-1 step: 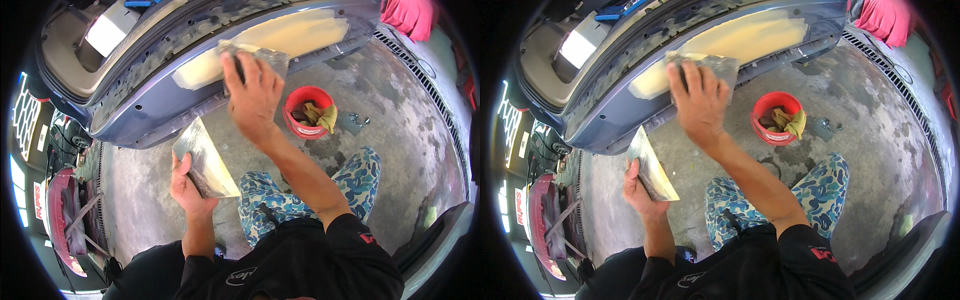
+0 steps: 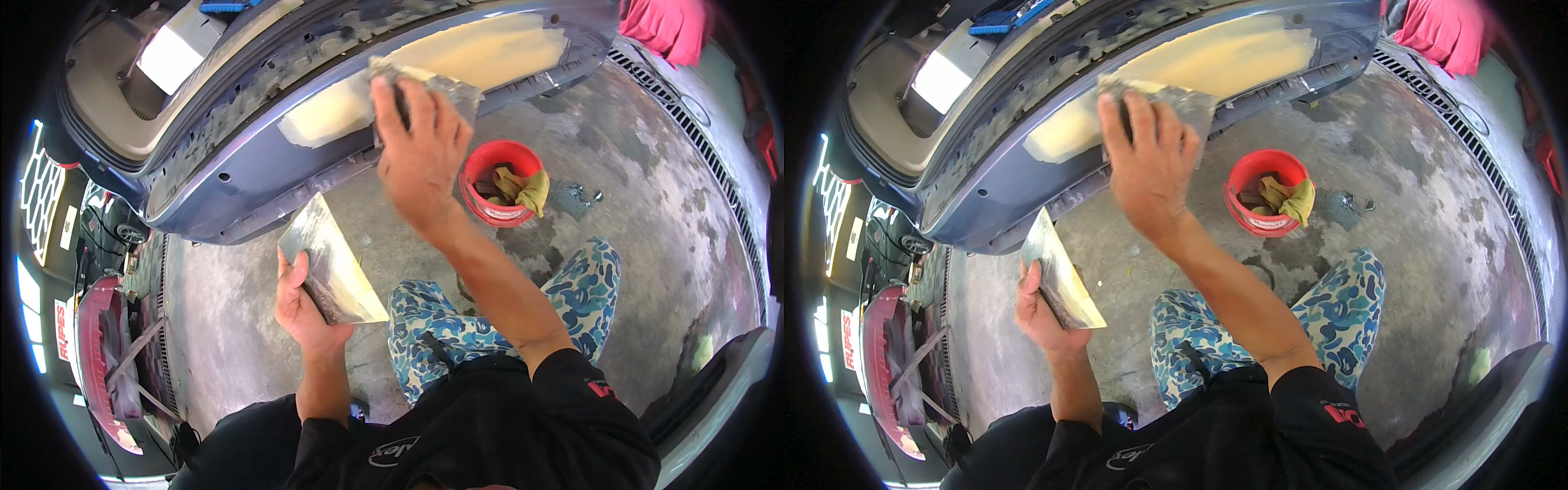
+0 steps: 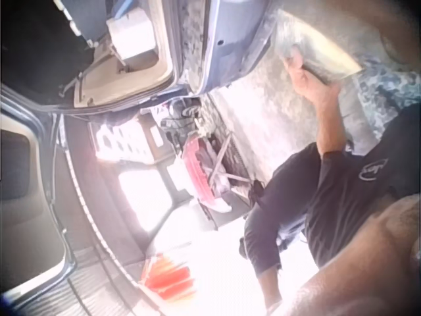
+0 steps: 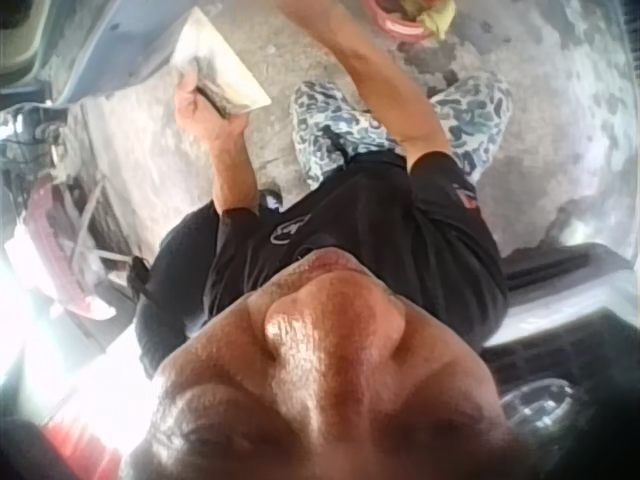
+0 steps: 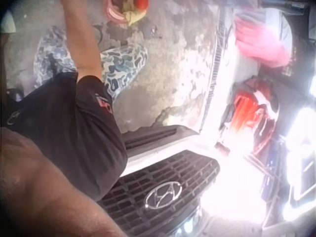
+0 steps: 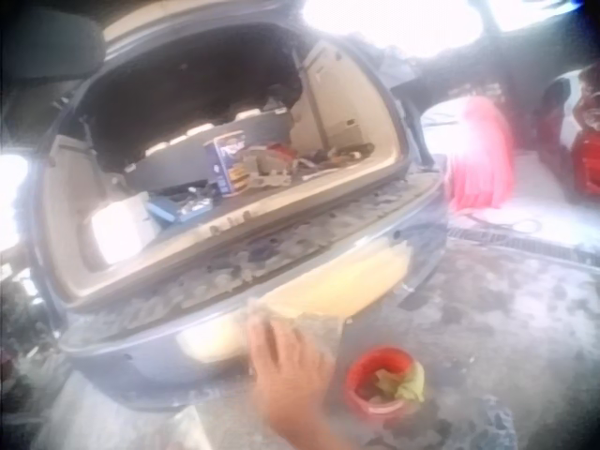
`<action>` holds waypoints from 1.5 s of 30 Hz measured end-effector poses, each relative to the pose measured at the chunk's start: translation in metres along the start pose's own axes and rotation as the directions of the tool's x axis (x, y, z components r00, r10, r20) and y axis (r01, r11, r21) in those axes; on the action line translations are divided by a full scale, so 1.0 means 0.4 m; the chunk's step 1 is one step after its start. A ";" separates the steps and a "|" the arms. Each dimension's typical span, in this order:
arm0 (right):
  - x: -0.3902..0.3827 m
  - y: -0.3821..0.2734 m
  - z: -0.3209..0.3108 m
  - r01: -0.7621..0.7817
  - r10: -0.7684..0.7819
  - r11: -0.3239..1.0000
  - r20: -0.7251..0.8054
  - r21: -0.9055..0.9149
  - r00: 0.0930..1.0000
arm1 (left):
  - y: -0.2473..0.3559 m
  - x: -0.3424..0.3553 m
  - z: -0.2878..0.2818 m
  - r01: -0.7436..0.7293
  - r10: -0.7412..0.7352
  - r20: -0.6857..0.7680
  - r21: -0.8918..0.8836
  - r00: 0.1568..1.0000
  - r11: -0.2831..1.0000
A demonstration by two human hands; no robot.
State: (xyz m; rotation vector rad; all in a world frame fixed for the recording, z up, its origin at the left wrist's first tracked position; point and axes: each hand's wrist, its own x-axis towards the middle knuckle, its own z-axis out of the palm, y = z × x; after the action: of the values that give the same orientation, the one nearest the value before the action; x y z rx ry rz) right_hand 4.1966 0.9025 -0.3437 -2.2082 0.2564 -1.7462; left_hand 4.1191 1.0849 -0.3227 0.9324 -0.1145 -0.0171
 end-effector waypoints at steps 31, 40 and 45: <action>0.179 0.337 -0.164 -0.143 0.134 0.971 -0.059 -0.190 0.989 | -0.059 0.045 0.113 0.036 -0.037 0.045 0.030 0.998 0.999; -0.011 0.492 -0.324 -0.847 0.193 0.000 0.831 0.532 0.522 | -0.288 0.076 0.306 0.518 -0.567 0.406 0.236 0.717 0.822; 0.035 0.602 -0.357 -0.746 0.270 0.603 0.807 0.284 0.526 | -0.287 0.098 0.322 0.379 -0.406 0.333 0.147 0.851 0.914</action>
State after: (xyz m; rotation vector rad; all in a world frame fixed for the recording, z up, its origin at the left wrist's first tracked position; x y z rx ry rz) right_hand 4.0741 0.6540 -0.3860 -1.8055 0.1417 -0.4353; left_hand 4.1485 0.9106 -0.3353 1.0097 -0.2616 -0.5717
